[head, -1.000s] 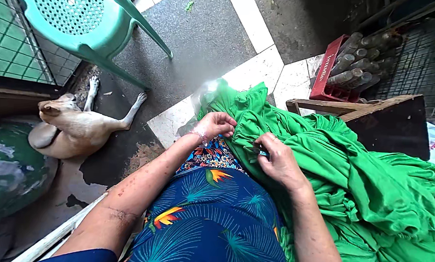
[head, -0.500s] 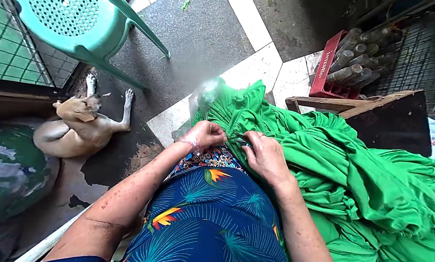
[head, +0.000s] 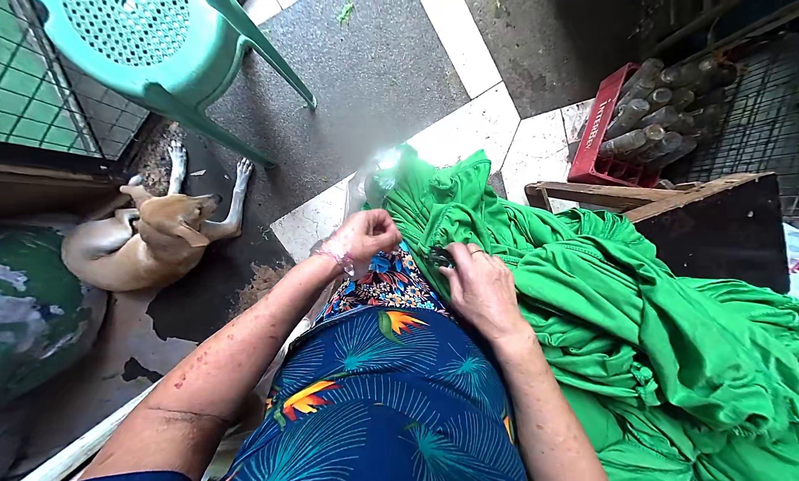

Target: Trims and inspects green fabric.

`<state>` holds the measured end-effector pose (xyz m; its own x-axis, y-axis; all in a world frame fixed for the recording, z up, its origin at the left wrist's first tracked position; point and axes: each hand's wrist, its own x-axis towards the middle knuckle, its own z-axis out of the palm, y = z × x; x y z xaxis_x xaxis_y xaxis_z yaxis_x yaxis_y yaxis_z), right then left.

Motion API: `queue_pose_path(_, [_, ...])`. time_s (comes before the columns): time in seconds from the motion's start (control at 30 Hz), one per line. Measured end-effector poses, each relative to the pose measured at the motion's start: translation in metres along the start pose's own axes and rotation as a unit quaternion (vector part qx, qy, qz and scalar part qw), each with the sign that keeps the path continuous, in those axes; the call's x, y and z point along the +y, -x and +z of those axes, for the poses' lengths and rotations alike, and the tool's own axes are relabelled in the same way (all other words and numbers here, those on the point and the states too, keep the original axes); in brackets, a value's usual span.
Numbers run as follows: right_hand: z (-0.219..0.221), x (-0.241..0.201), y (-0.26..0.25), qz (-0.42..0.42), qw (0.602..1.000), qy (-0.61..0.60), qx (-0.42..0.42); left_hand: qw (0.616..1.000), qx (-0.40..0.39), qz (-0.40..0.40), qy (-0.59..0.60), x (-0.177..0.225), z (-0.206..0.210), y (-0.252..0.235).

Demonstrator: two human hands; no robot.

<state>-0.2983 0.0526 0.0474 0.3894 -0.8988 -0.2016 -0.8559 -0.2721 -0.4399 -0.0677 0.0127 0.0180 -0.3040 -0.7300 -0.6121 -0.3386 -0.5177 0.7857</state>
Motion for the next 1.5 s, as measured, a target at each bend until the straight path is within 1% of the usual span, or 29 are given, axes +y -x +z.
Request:
queue_pose_path(0.07, [-0.007, 0.003, 0.002, 0.024, 0.999, -0.031, -0.015, 0.998, 0.057, -0.004, 0.011, -0.003, -0.010, -0.002])
queue_pose_path(0.17, [-0.012, 0.003, 0.008, 0.020, 0.998, -0.037, 0.038, 0.993, 0.099, -0.010, 0.059, 0.001, -0.012, -0.010])
queue_pose_path(0.27, [-0.035, 0.003, 0.016, -0.010, 0.995, -0.062, 0.083, 0.994, 0.087, 0.005, 0.066, 0.005, -0.001, -0.032])
queue_pose_path(0.33, [-0.065, 0.008, 0.030, -0.015, 0.987, -0.123, 0.105, 0.996, 0.078, 0.012, 0.049, 0.008, 0.011, -0.050])
queue_pose_path(0.37, [-0.082, 0.014, 0.043, -0.004, 0.979, -0.162, 0.126, 0.997, 0.072, 0.009, 0.035, 0.011, 0.017, -0.057])
queue_pose_path(0.4, [-0.098, 0.024, 0.058, 0.013, 0.968, -0.194, 0.158, 0.998, 0.066, 0.001, 0.021, 0.013, 0.020, -0.062])
queue_pose_path(0.47, [-0.121, 0.054, 0.094, 0.062, 0.935, -0.229, 0.263, 0.998, 0.060, -0.010, 0.007, 0.015, 0.023, -0.068])
queue_pose_path(0.53, [-0.122, 0.083, 0.118, 0.132, 0.882, -0.239, 0.383, 0.998, 0.060, -0.006, 0.028, 0.014, 0.017, -0.068])
queue_pose_path(0.57, [-0.117, 0.091, 0.122, 0.179, 0.867, -0.220, 0.410, 0.997, 0.061, -0.004, 0.056, 0.014, 0.013, -0.065])
queue_pose_path(0.6, [-0.111, 0.094, 0.121, 0.225, 0.861, -0.189, 0.416, 0.994, 0.063, -0.008, 0.088, 0.016, 0.007, -0.060])
queue_pose_path(0.67, [-0.105, 0.087, 0.109, 0.292, 0.875, -0.095, 0.373, 0.986, 0.072, -0.009, 0.147, 0.020, -0.006, -0.049])
queue_pose_path(0.73, [-0.106, 0.077, 0.095, 0.317, 0.897, -0.018, 0.308, 0.979, 0.069, 0.014, 0.191, 0.020, -0.017, -0.036])
queue_pose_path(0.8, [-0.111, 0.072, 0.086, 0.325, 0.906, -0.014, 0.270, 0.978, 0.040, 0.054, 0.195, 0.020, -0.026, -0.020])
queue_pose_path(0.87, [-0.119, 0.067, 0.083, 0.321, 0.907, -0.042, 0.269, 0.979, 0.016, 0.087, 0.184, 0.020, -0.029, -0.004])
queue_pose_path(0.93, [-0.125, 0.057, 0.078, 0.293, 0.906, -0.032, 0.303, 0.979, 0.011, 0.105, 0.172, 0.020, -0.027, 0.008])
queue_pose_path(1.0, [-0.125, 0.035, 0.065, 0.222, 0.919, 0.013, 0.325, 0.980, 0.011, 0.109, 0.168, 0.019, -0.022, 0.014])
queue_pose_path(1.03, [-0.120, 0.019, 0.055, 0.175, 0.936, 0.019, 0.303, 0.979, 0.012, 0.112, 0.170, 0.018, -0.019, 0.017])
queue_pose_path(1.1, [-0.098, -0.009, 0.029, 0.089, 0.972, 0.005, 0.219, 0.977, 0.011, 0.123, 0.174, 0.018, -0.013, 0.019])
queue_pose_path(1.17, [-0.066, -0.024, 0.001, 0.031, 0.990, -0.013, 0.133, 0.976, 0.008, 0.135, 0.169, 0.018, -0.009, 0.020])
queue_pose_path(1.2, [-0.049, -0.028, -0.009, 0.009, 0.993, -0.014, 0.113, 0.977, 0.005, 0.137, 0.164, 0.019, -0.008, 0.021])
queue_pose_path(1.27, [-0.023, -0.032, -0.019, -0.014, 0.994, 0.001, 0.106, 0.978, 0.003, 0.138, 0.156, 0.020, -0.007, 0.024])
queue_pose_path(1.33, [-0.009, -0.035, -0.023, -0.014, 0.992, 0.026, 0.126, 0.979, -0.001, 0.137, 0.151, 0.021, -0.006, 0.025])
queue_pose_path(1.43, [-0.001, -0.038, -0.025, -0.001, 0.987, 0.053, 0.150, 0.982, -0.008, 0.138, 0.131, 0.020, -0.002, 0.023])
queue_pose_path(1.5, [0.001, -0.037, -0.026, 0.007, 0.987, 0.057, 0.150, 0.983, -0.016, 0.138, 0.122, 0.019, 0.001, 0.023])
